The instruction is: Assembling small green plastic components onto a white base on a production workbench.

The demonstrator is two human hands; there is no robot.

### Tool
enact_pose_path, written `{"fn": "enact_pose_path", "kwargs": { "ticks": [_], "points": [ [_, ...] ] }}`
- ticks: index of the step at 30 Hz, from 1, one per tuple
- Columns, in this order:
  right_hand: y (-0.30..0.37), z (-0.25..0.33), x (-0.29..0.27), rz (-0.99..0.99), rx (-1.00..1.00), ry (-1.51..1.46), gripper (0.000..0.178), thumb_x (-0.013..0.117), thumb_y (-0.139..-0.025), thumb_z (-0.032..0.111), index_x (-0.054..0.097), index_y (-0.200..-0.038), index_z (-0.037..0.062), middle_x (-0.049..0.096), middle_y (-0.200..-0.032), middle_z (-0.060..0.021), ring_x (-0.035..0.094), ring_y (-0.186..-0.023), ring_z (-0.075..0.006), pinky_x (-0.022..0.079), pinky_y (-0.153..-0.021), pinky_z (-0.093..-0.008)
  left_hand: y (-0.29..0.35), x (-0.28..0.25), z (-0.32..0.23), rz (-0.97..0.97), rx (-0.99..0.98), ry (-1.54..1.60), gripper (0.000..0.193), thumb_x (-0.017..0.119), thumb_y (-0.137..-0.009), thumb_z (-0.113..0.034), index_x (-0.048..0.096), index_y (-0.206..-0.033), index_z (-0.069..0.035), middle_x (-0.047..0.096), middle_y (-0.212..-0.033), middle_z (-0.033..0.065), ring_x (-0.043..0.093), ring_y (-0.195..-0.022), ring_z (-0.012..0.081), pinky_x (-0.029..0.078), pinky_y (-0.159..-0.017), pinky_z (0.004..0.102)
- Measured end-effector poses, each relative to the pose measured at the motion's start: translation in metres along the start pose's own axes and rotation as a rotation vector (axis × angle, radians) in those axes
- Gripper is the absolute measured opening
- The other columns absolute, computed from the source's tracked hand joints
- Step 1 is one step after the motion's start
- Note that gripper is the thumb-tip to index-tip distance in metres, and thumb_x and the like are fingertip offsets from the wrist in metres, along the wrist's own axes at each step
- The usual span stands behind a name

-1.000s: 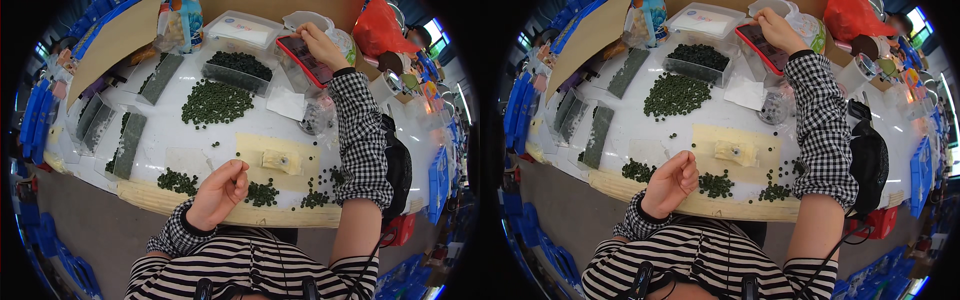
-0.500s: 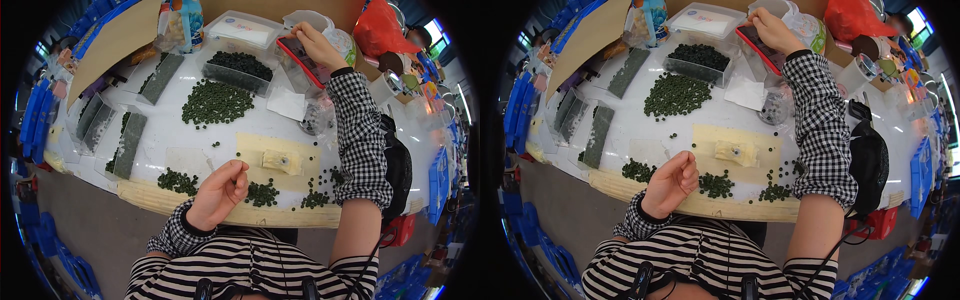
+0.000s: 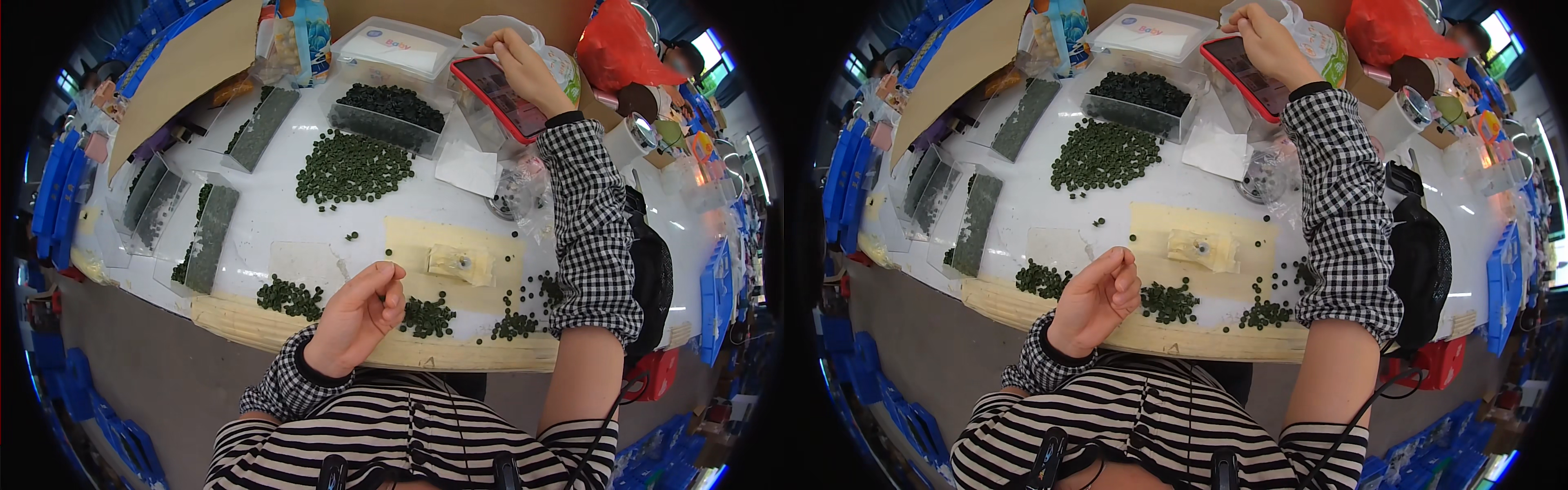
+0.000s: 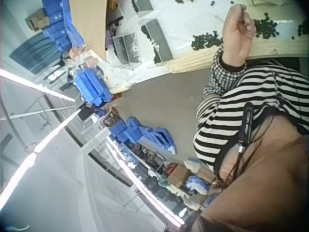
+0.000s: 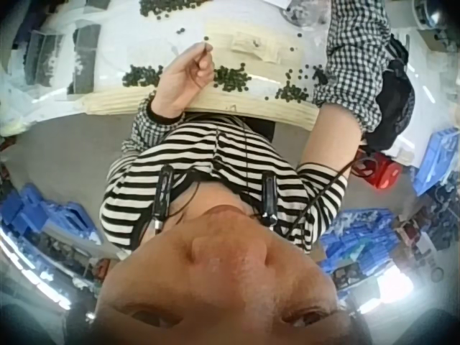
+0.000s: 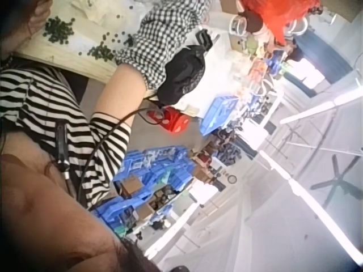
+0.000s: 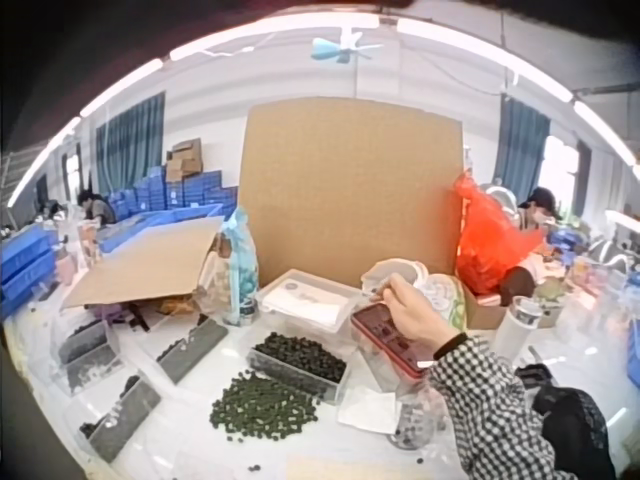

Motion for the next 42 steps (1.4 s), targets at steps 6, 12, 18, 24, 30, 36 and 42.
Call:
{"fn": "enact_pose_path", "kwargs": {
  "ticks": [6, 12, 18, 24, 30, 36, 42],
  "points": [
    [0.007, 0.006, -0.014, -0.047, -0.011, -0.011, 0.024, 0.033, -0.102, 0.019, 0.048, -0.111, 0.0027, 0.065, -0.114, -0.0097, 0.055, -0.106, -0.0150, 0.040, -0.093, -0.0313, -0.001, -0.001, 0.002, 0.006, -0.001, -0.006, 0.020, 0.045, -0.100, -0.023, 0.056, -0.097, -0.006, 0.048, -0.069, -0.0010, 0.041, -0.060, 0.0099, 0.035, -0.056, 0.0227],
    [0.019, 0.005, -0.030, -0.082, 0.020, 0.009, 0.023, 0.034, -0.101, 0.019, 0.049, -0.110, 0.0041, 0.067, -0.111, -0.0081, 0.055, -0.098, -0.0122, 0.041, -0.089, -0.0292, -0.001, 0.000, 0.003, 0.007, -0.006, -0.012, 0.020, 0.045, -0.100, -0.023, 0.056, -0.096, -0.006, 0.048, -0.069, -0.0011, 0.041, -0.060, 0.0099, 0.035, -0.056, 0.0227],
    [0.040, 0.029, -0.042, -0.116, -0.013, 0.027, 0.023, 0.039, -0.101, 0.021, 0.050, -0.111, 0.0041, 0.069, -0.098, -0.0058, 0.055, -0.089, -0.0091, 0.042, -0.086, -0.0272, 0.000, 0.002, 0.004, 0.019, -0.012, -0.026, 0.020, 0.045, -0.100, -0.023, 0.056, -0.097, -0.006, 0.048, -0.069, -0.0012, 0.041, -0.060, 0.0098, 0.035, -0.056, 0.0227],
    [0.057, 0.036, -0.055, -0.213, 0.059, 0.013, 0.026, 0.048, -0.098, 0.026, 0.059, -0.101, 0.0027, 0.066, -0.069, -0.0034, 0.049, -0.063, -0.0051, 0.037, -0.065, -0.0238, 0.004, 0.003, 0.004, -0.024, 0.011, -0.094, 0.018, 0.051, -0.098, -0.019, 0.058, -0.105, -0.004, 0.056, -0.079, -0.0009, 0.047, -0.066, 0.0073, 0.039, -0.059, 0.0204],
    [0.079, 0.074, -0.065, -0.281, 0.020, -0.118, 0.028, 0.047, -0.099, 0.027, 0.063, -0.096, 0.0027, 0.061, -0.067, 0.0003, 0.051, -0.066, -0.0041, 0.037, -0.068, -0.0214, 0.006, 0.002, 0.005, 0.030, 0.009, -0.081, 0.027, 0.056, -0.095, -0.011, 0.058, -0.119, 0.000, 0.064, -0.094, 0.0032, 0.053, -0.073, 0.0053, 0.046, -0.068, 0.0174],
    [0.122, 0.160, -0.064, -0.263, 0.006, -0.051, 0.023, 0.051, -0.097, 0.020, 0.062, -0.092, 0.0004, 0.062, -0.070, -0.0009, 0.054, -0.067, -0.0044, 0.041, -0.064, -0.0210, 0.006, 0.003, 0.006, 0.056, 0.004, -0.065, 0.031, 0.057, -0.094, -0.009, 0.056, -0.125, 0.000, 0.064, -0.098, 0.0042, 0.054, -0.075, 0.0045, 0.048, -0.070, 0.0164],
    [0.188, 0.194, -0.061, -0.243, 0.037, 0.057, 0.011, 0.056, -0.091, 0.005, 0.061, -0.085, -0.0026, 0.061, -0.070, -0.0053, 0.056, -0.066, -0.0098, 0.043, -0.061, -0.0236, 0.007, 0.004, 0.005, 0.064, 0.010, -0.106, 0.025, 0.056, -0.095, -0.010, 0.058, -0.119, -0.002, 0.063, -0.096, 0.0045, 0.048, -0.069, 0.0050, 0.042, -0.065, 0.0184]
  ]
}}
Point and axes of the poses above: each hand's wrist, its own y-axis away from the middle knuckle, its own x-axis out of the palm, z = x × y, the point moved 8 cm from there along -y, towards the middle knuckle
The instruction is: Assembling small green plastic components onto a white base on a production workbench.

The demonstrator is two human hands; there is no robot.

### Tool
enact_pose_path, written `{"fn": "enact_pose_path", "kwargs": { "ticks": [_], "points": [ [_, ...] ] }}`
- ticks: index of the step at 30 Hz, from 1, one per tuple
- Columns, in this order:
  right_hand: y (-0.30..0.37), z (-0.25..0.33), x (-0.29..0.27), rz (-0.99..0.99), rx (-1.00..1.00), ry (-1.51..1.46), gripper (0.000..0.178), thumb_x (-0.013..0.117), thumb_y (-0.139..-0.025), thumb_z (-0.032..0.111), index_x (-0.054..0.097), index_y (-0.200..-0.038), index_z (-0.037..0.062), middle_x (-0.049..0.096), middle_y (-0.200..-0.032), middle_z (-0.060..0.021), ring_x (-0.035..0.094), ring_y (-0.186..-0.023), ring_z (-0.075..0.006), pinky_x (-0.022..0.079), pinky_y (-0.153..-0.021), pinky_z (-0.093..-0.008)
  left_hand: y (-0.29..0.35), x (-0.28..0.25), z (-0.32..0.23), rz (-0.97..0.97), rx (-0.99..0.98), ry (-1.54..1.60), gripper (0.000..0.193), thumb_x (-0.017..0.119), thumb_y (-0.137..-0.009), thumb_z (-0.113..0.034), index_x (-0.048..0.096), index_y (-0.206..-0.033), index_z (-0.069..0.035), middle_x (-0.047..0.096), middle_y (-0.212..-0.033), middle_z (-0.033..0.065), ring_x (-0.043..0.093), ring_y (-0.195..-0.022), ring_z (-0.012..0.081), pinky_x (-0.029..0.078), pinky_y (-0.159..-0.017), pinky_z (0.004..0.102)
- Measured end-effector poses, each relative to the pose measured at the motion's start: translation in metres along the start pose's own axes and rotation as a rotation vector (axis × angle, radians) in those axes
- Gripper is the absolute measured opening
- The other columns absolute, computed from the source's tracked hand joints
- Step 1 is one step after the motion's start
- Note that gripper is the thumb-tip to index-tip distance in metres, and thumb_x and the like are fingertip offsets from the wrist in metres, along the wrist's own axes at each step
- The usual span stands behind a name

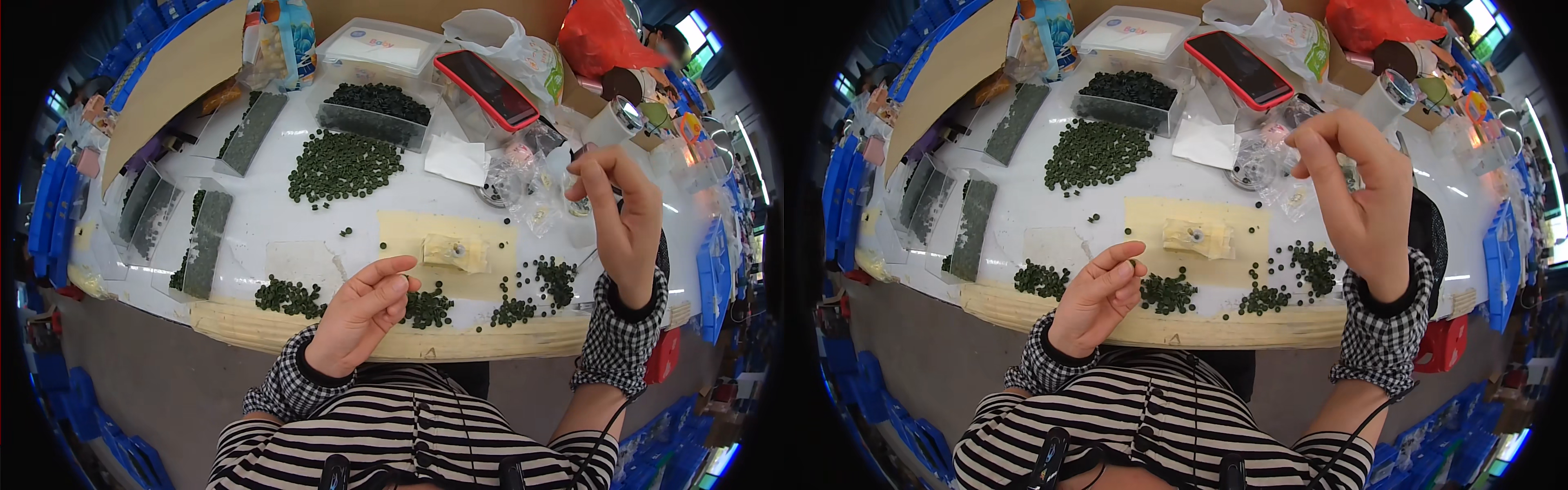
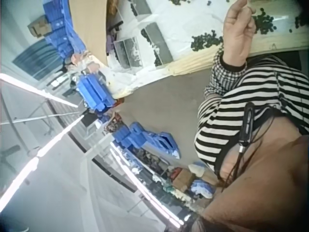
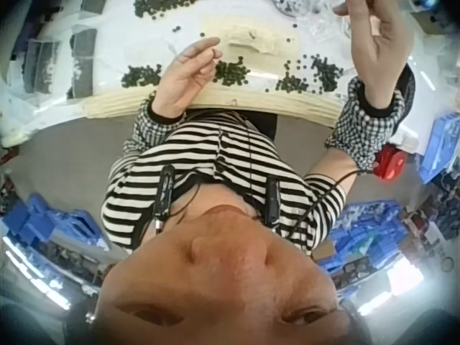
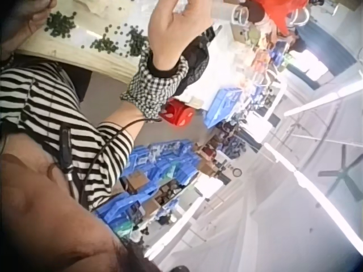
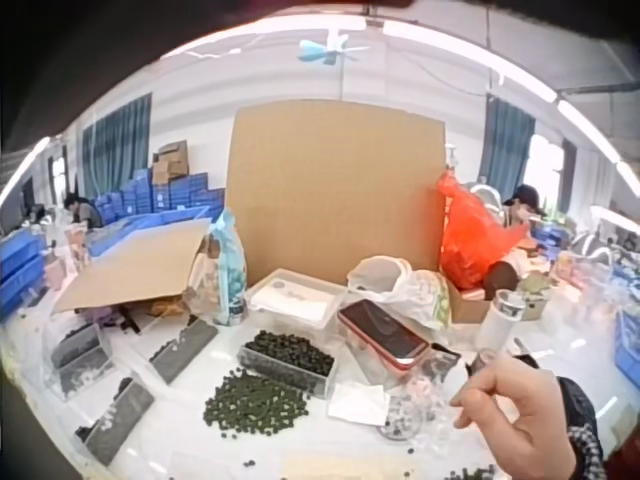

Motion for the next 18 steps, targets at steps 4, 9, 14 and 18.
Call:
{"fn": "enact_pose_path", "kwargs": {
  "ticks": [4, 9, 14, 18],
  "points": [
    [0.032, 0.023, 0.005, 0.048, -0.028, 0.057, 0.003, 0.062, -0.082, 0.000, 0.062, -0.079, -0.0018, 0.062, -0.071, -0.0069, 0.055, -0.065, -0.0177, 0.043, -0.060, -0.0279, 0.001, 0.002, 0.004, 0.083, -0.021, 0.018, 0.016, 0.056, -0.095, -0.011, 0.060, -0.109, -0.005, 0.063, -0.094, 0.0053, 0.044, -0.065, 0.0063, 0.038, -0.062, 0.0198],
    [0.074, 0.040, 0.059, 0.179, -0.134, 0.006, 0.018, 0.073, -0.069, 0.001, 0.066, -0.085, 0.0031, 0.062, -0.076, -0.0059, 0.055, -0.069, -0.0235, 0.045, -0.061, -0.0326, 0.001, 0.013, 0.010, 0.164, -0.047, -0.003, 0.020, 0.058, -0.094, -0.010, 0.061, -0.113, -0.003, 0.065, -0.093, 0.0054, 0.048, -0.069, 0.0051, 0.041, -0.062, 0.0172],
    [0.092, 0.038, 0.089, 0.117, -0.128, -0.111, 0.024, 0.075, -0.067, 0.001, 0.066, -0.089, 0.0049, 0.062, -0.080, -0.0051, 0.055, -0.071, -0.0228, 0.045, -0.061, -0.0323, 0.004, 0.021, 0.014, 0.163, -0.075, -0.128, 0.015, 0.058, -0.093, -0.010, 0.063, -0.106, -0.003, 0.061, -0.085, 0.0035, 0.044, -0.067, 0.0086, 0.039, -0.063, 0.0214],
    [0.099, 0.036, 0.094, 0.043, -0.150, -0.111, 0.024, 0.074, -0.065, -0.002, 0.066, -0.086, 0.0049, 0.061, -0.079, -0.0049, 0.056, -0.070, -0.0220, 0.045, -0.061, -0.0312, 0.003, 0.020, 0.016, 0.175, -0.046, -0.153, 0.014, 0.059, -0.093, -0.010, 0.064, -0.103, -0.002, 0.061, -0.083, 0.0024, 0.044, -0.067, 0.0085, 0.039, -0.064, 0.0214]
  ]
}}
Point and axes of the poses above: each hand's wrist, its own y-axis away from the middle knuckle, its own x-axis out of the palm, z = x × y, the point moved 8 cm from there along -y, towards the middle knuckle
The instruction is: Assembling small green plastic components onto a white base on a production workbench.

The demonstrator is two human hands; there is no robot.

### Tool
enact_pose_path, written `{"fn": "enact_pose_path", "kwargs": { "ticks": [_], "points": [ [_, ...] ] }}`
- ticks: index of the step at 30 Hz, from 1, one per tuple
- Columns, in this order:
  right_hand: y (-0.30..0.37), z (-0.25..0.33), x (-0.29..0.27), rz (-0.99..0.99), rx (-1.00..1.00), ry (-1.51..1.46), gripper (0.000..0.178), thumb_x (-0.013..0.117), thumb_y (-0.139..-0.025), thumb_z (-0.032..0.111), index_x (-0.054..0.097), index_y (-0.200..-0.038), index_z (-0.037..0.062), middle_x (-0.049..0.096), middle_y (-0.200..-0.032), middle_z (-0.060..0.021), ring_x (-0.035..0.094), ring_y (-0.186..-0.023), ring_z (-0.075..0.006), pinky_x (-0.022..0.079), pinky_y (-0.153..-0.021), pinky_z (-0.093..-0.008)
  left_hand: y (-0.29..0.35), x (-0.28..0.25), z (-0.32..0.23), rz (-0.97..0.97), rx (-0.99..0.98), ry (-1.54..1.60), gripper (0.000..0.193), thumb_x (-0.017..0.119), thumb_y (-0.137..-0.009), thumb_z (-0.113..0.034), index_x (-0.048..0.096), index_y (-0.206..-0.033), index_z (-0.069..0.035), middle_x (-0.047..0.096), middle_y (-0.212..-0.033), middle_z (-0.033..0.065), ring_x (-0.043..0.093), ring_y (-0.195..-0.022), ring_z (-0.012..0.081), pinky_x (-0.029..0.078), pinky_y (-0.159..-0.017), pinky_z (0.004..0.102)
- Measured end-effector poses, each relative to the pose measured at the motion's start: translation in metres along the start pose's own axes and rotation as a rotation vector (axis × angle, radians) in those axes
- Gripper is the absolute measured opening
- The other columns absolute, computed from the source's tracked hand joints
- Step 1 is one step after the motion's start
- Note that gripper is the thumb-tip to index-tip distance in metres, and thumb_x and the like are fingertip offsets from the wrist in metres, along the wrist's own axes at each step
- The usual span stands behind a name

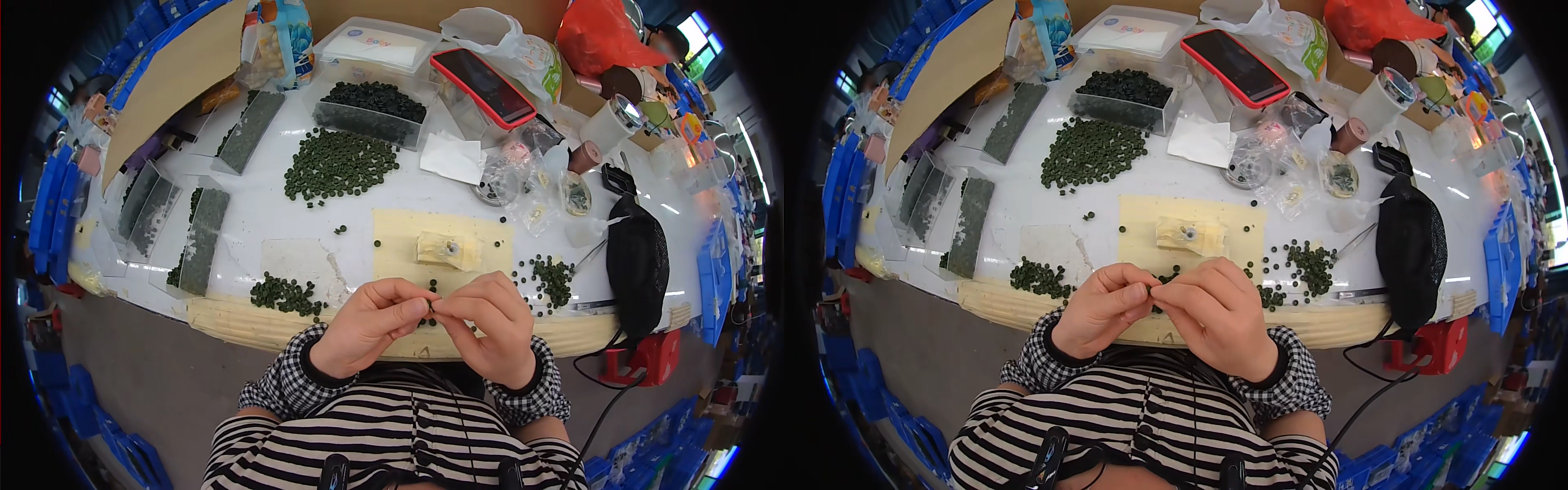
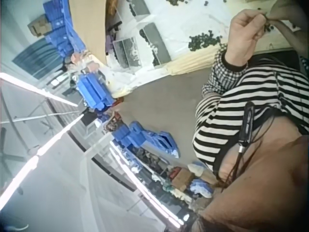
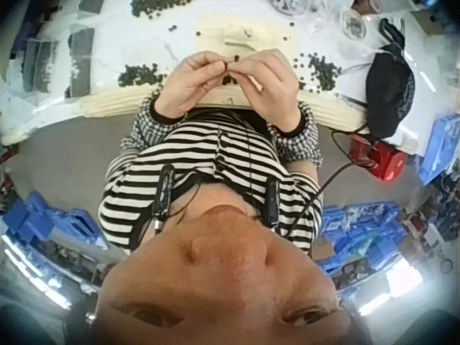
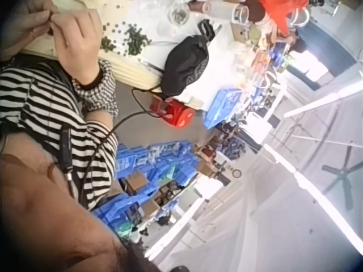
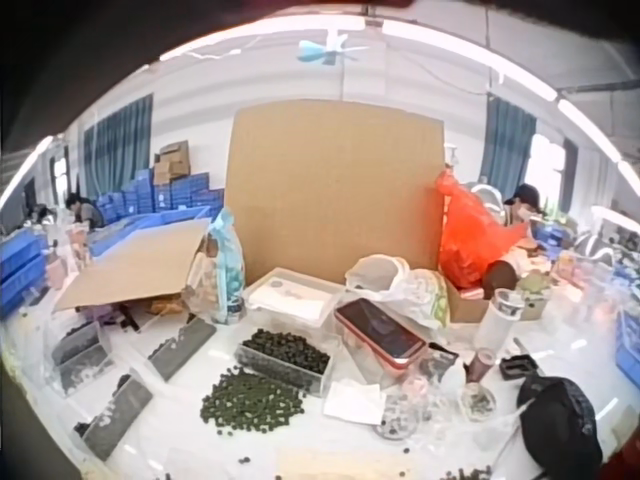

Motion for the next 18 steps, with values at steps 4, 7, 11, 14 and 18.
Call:
{"fn": "enact_pose_path", "kwargs": {
  "ticks": [4, 7, 11, 14, 18],
  "points": [
    [0.005, 0.001, 0.000, -0.046, -0.019, 0.055, 0.023, 0.074, -0.064, -0.003, 0.066, -0.085, 0.0052, 0.061, -0.079, -0.0052, 0.056, -0.069, -0.0218, 0.045, -0.060, -0.0312, -0.001, 0.005, -0.009, -0.059, 0.137, -0.203, 0.015, 0.061, -0.092, -0.009, 0.067, -0.101, 0.001, 0.062, -0.081, -0.0001, 0.045, -0.067, 0.0035, 0.038, -0.060, 0.0195],
    [0.010, -0.002, 0.000, -0.065, 0.013, 0.049, 0.022, 0.074, -0.065, -0.002, 0.065, -0.084, 0.0054, 0.061, -0.079, -0.0059, 0.056, -0.069, -0.0225, 0.045, -0.060, -0.0316, -0.001, 0.006, -0.011, -0.115, 0.171, -0.330, 0.015, 0.063, -0.091, -0.010, 0.068, -0.101, 0.001, 0.055, -0.070, -0.0054, 0.039, -0.062, 0.0011, 0.035, -0.058, 0.0175],
    [0.017, -0.007, -0.003, -0.067, 0.095, -0.007, 0.021, 0.074, -0.066, -0.002, 0.064, -0.083, 0.0054, 0.059, -0.079, -0.0066, 0.056, -0.069, -0.0227, 0.045, -0.059, -0.0314, 0.002, 0.004, -0.009, -0.087, 0.105, -0.451, 0.018, 0.064, -0.091, -0.011, 0.068, -0.103, 0.001, 0.043, -0.058, -0.0112, 0.031, -0.054, -0.0012, 0.031, -0.055, 0.0150],
    [0.021, -0.012, -0.002, -0.042, 0.151, -0.105, 0.021, 0.074, -0.067, -0.003, 0.064, -0.083, 0.0053, 0.058, -0.079, -0.0067, 0.057, -0.070, -0.0225, 0.045, -0.060, -0.0311, 0.004, 0.007, -0.009, -0.042, 0.106, -0.484, 0.018, 0.065, -0.090, -0.010, 0.068, -0.104, 0.001, 0.038, -0.055, -0.0131, 0.027, -0.052, -0.0018, 0.027, -0.053, 0.0146],
    [0.023, -0.012, -0.002, -0.015, 0.166, -0.141, 0.020, 0.074, -0.068, -0.004, 0.065, -0.084, 0.0054, 0.059, -0.080, -0.0068, 0.057, -0.071, -0.0220, 0.046, -0.060, -0.0308, 0.005, 0.012, -0.014, -0.028, 0.099, -0.581, 0.018, 0.067, -0.088, -0.008, 0.069, -0.104, 0.001, 0.038, -0.055, -0.0128, 0.027, -0.051, -0.0017, 0.025, -0.050, 0.0155]
  ]
}}
Point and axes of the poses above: each hand's wrist, its own y-axis away from the middle knuckle, its own x-axis out of the palm, z = x × y, the point moved 8 cm from there along -y, towards the middle knuckle
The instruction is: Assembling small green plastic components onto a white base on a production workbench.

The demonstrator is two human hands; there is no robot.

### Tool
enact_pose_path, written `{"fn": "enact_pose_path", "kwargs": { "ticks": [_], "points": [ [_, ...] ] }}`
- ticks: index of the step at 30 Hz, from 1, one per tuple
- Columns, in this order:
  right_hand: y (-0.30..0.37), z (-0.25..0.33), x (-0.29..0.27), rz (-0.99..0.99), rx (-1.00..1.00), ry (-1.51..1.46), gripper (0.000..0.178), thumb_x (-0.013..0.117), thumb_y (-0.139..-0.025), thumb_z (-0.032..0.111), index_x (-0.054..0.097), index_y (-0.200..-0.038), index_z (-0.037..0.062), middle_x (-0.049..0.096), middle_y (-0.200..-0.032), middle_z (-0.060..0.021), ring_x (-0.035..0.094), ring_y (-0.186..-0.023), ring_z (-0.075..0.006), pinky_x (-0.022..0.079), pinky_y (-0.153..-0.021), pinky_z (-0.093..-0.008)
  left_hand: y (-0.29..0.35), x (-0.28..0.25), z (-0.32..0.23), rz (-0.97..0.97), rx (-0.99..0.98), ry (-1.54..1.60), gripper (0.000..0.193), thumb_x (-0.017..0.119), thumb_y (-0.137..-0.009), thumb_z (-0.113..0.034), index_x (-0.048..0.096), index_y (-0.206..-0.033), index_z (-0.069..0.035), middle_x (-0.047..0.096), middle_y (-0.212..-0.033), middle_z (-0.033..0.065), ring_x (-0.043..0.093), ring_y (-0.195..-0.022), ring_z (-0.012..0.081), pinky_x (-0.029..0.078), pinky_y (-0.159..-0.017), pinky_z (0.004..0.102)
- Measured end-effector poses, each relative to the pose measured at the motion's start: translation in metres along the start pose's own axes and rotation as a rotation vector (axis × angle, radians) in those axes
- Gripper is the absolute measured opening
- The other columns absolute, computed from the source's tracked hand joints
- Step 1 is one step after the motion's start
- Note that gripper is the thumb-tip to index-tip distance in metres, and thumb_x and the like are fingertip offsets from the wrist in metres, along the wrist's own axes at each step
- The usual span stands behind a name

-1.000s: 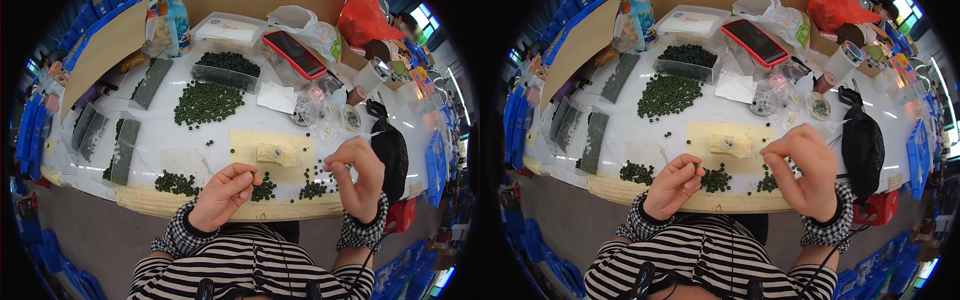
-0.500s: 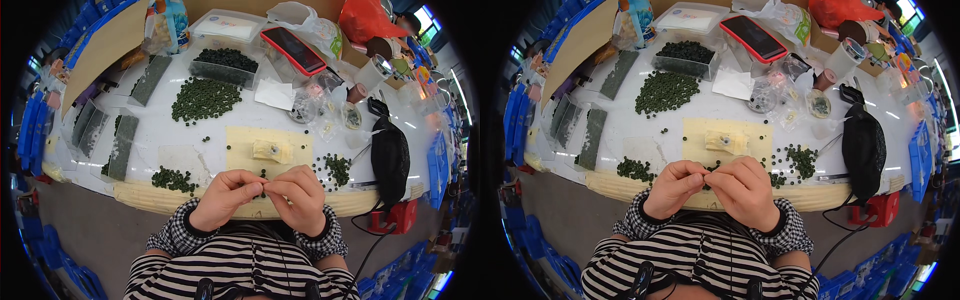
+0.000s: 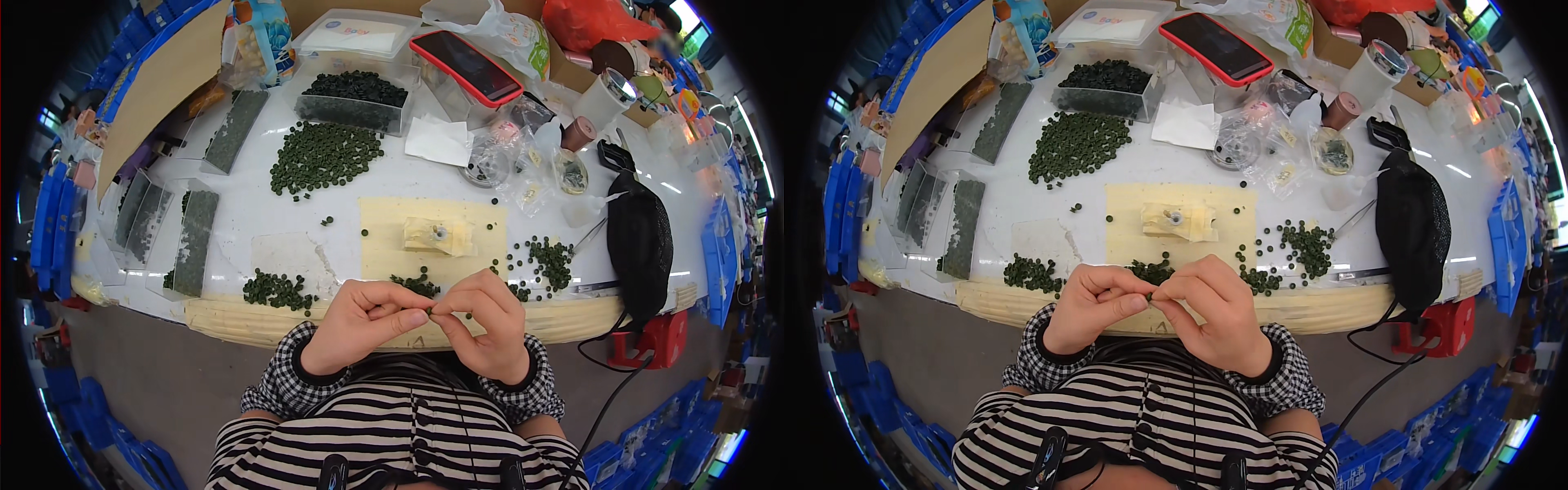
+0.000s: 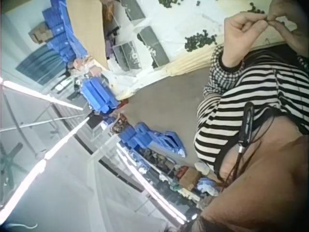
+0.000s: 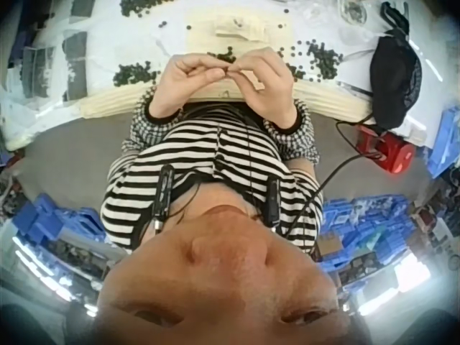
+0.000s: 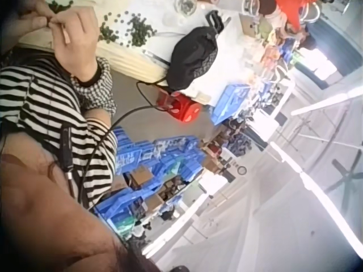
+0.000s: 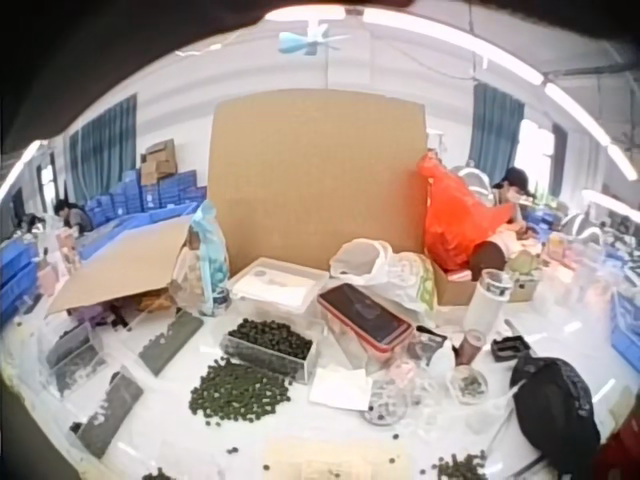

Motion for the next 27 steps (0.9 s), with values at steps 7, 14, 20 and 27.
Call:
{"fn": "enact_pose_path", "kwargs": {
  "ticks": [7, 14, 20, 27],
  "points": [
    [0.014, -0.013, -0.014, -0.016, 0.061, 0.012, 0.020, 0.071, -0.070, -0.006, 0.066, -0.088, 0.0027, 0.061, -0.081, -0.0090, 0.057, -0.070, -0.0217, 0.046, -0.060, -0.0291, 0.003, 0.002, 0.002, -0.018, 0.014, -0.148, 0.016, 0.068, -0.086, -0.005, 0.069, -0.101, 0.002, 0.038, -0.055, -0.0121, 0.026, -0.051, -0.0018, 0.025, -0.050, 0.0166],
    [0.057, -0.050, -0.091, -0.384, 0.333, 0.358, 0.010, 0.066, -0.077, -0.006, 0.065, -0.086, -0.0007, 0.061, -0.079, -0.0080, 0.055, -0.070, -0.0178, 0.044, -0.065, -0.0273, 0.001, -0.006, 0.007, -0.124, -0.043, -0.096, 0.015, 0.069, -0.084, -0.002, 0.070, -0.098, 0.003, 0.041, -0.056, -0.0107, 0.031, -0.053, -0.0003, 0.032, -0.057, 0.0156],
    [0.043, -0.054, -0.062, -0.175, 0.273, 0.533, 0.010, 0.071, -0.073, 0.002, 0.064, -0.080, 0.0036, 0.058, -0.076, -0.0050, 0.051, -0.076, -0.0249, 0.040, -0.069, -0.0345, -0.003, -0.005, 0.011, -0.158, -0.023, -0.030, 0.016, 0.068, -0.084, -0.003, 0.070, -0.099, 0.002, 0.036, -0.055, -0.0116, 0.032, -0.055, 0.0006, 0.032, -0.059, 0.0166],
    [0.032, -0.050, -0.045, -0.157, 0.193, 0.755, 0.010, 0.072, -0.073, 0.006, 0.064, -0.079, 0.0066, 0.057, -0.076, -0.0033, 0.052, -0.078, -0.0242, 0.039, -0.075, -0.0375, -0.002, -0.022, 0.015, -0.259, 0.059, 0.074, 0.017, 0.065, -0.088, -0.004, 0.067, -0.103, 0.003, 0.045, -0.061, -0.0084, 0.031, -0.054, 0.0011, 0.028, -0.052, 0.0178]
  ]
}}
Point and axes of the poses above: each hand's wrist, its own y-axis away from the middle knuckle, its own x-axis out of the palm, z = x × y, the point moved 8 cm from there along -y, towards the middle knuckle
